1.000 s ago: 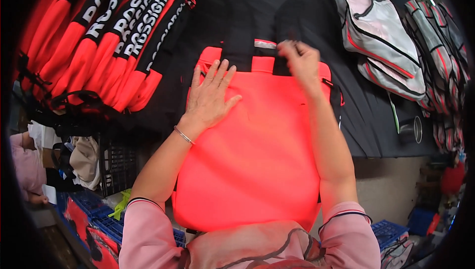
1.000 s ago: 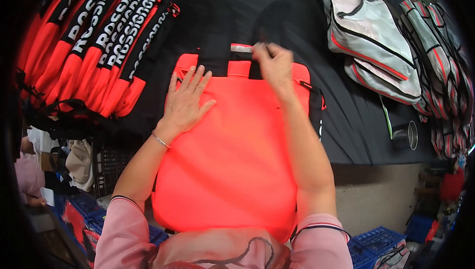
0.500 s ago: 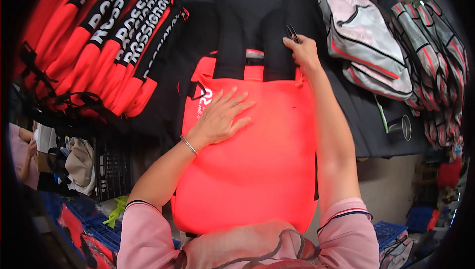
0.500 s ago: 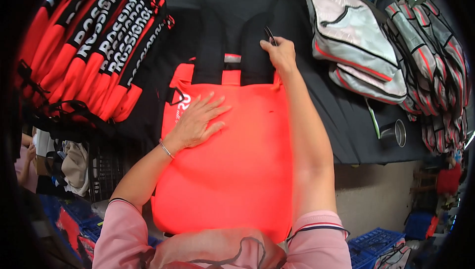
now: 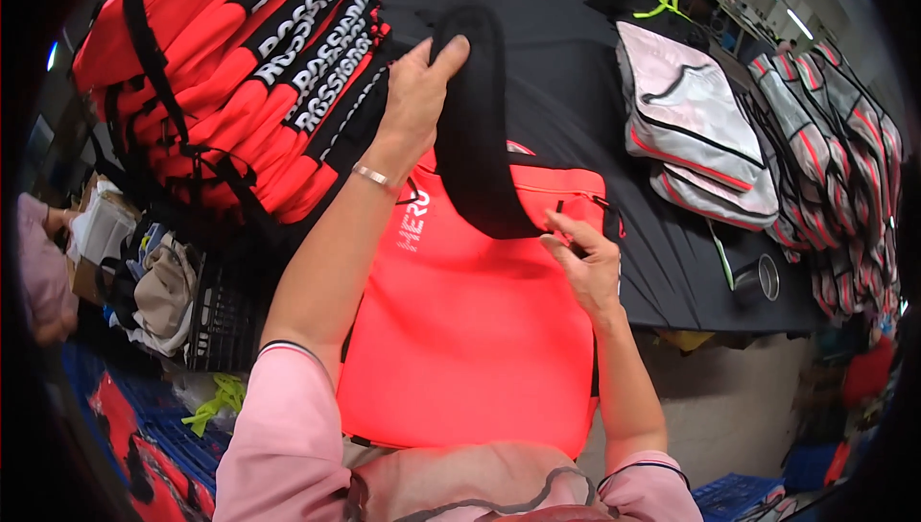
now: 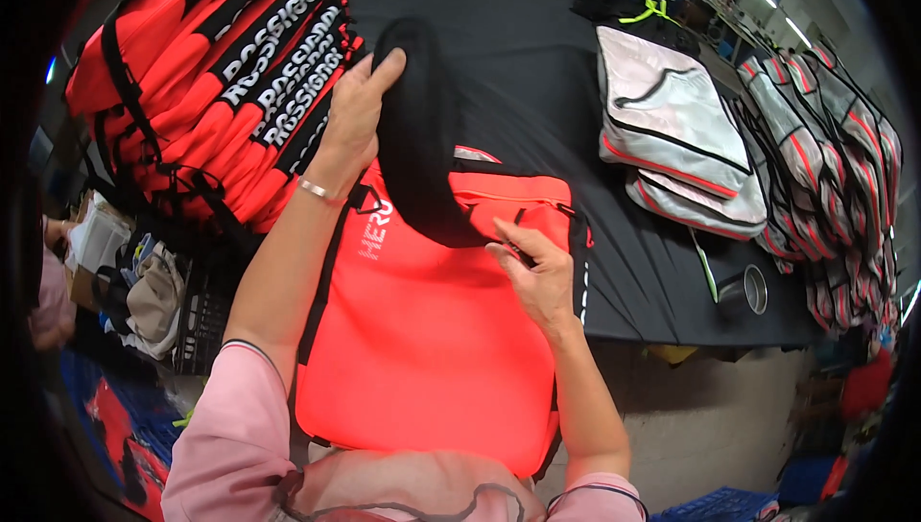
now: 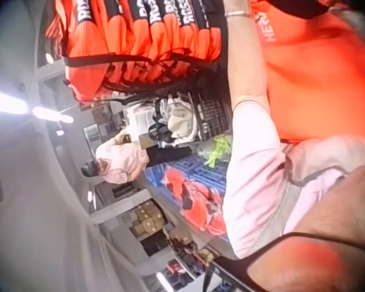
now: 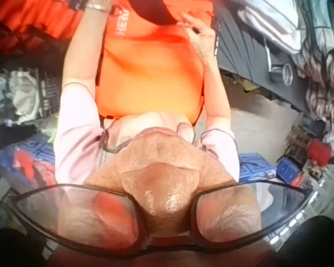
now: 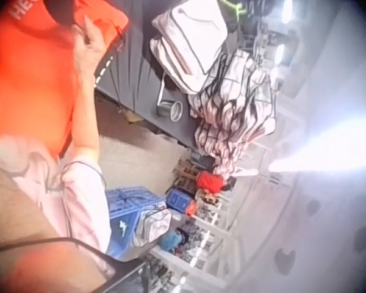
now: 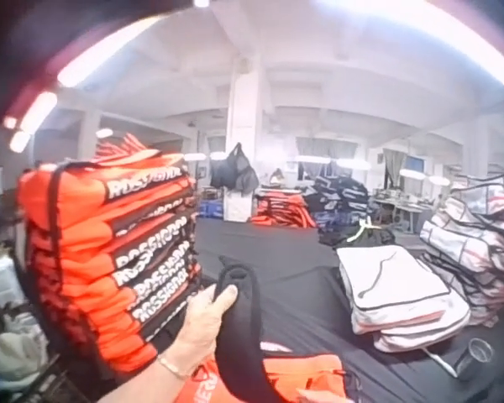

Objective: Inspecting a red backpack by trimming loose threads and cleaning small marks from the surface.

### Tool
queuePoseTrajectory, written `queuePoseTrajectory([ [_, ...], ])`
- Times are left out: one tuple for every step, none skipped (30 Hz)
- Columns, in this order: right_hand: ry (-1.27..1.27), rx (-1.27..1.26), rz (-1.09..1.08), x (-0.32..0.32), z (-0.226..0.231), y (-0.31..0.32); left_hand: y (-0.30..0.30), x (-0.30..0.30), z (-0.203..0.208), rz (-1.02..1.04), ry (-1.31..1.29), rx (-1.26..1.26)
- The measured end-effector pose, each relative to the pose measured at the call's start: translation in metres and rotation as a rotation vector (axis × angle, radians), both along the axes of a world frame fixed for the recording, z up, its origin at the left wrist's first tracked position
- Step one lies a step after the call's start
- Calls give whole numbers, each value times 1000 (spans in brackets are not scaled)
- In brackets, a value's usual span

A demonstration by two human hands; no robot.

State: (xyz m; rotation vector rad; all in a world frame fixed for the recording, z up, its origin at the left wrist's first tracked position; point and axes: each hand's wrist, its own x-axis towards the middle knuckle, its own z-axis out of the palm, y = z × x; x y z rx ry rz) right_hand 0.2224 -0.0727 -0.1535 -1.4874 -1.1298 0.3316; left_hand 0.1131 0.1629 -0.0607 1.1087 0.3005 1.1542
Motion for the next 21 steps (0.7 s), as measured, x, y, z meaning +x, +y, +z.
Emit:
queuePoseTrajectory([
  [138,44,-34,2,8,-11,-15,-9,-1,-15,208,163],
  [267,57,-117,3,17,-22,-34,-14,-7,-31,428,323],
  [319,180,-103,4,25,-29,-58,-18,-18,-135,428,372],
  [333,180,-146,2,32,-35,-84,-24,-31,-240,419,431],
  [302,114,-89,1,38,-40,-106,-31,-41,-348,500,340],
  [278,36,-54,-2,42,-46,-123,-38,-48,-464,579,265],
  [281,13,-37,-8,43,-50,-135,-43,-53,-542,564,202],
  [288,-23,-14,-11,44,-54,-145,-48,-56,-617,603,137],
  [312,-95,-12,-12,43,-58,-151,-55,-57,-651,635,153],
  [299,-110,17,-11,40,-62,-156,-61,-57,-650,778,148],
  [351,-74,59,-11,36,-65,-161,-68,-58,-708,701,226],
  [410,-39,106,-11,31,-67,-168,-70,-61,-658,551,328],
  [426,-48,110,-12,24,-67,-168,-74,-63,-515,561,564],
  [676,-140,201,-14,16,-67,-169,-78,-67,-392,671,845],
  [916,-276,250,-18,7,-66,-170,-79,-73,-374,574,858],
  [959,-261,314,-22,-2,-64,-169,-82,-79,-355,541,924],
  [1109,-292,353,-29,-11,-61,-167,-83,-85,-318,500,994],
  [1252,-381,334,-35,-19,-61,-167,-84,-92,-301,531,1047],
  [1273,-301,236,-43,-25,-58,-166,-86,-98,-294,515,1077],
  [1179,-357,200,-42,-28,-59,-167,-90,-104,-295,540,1099],
  [979,-324,169,-43,-28,-62,-170,-93,-109,-257,543,1061],
])
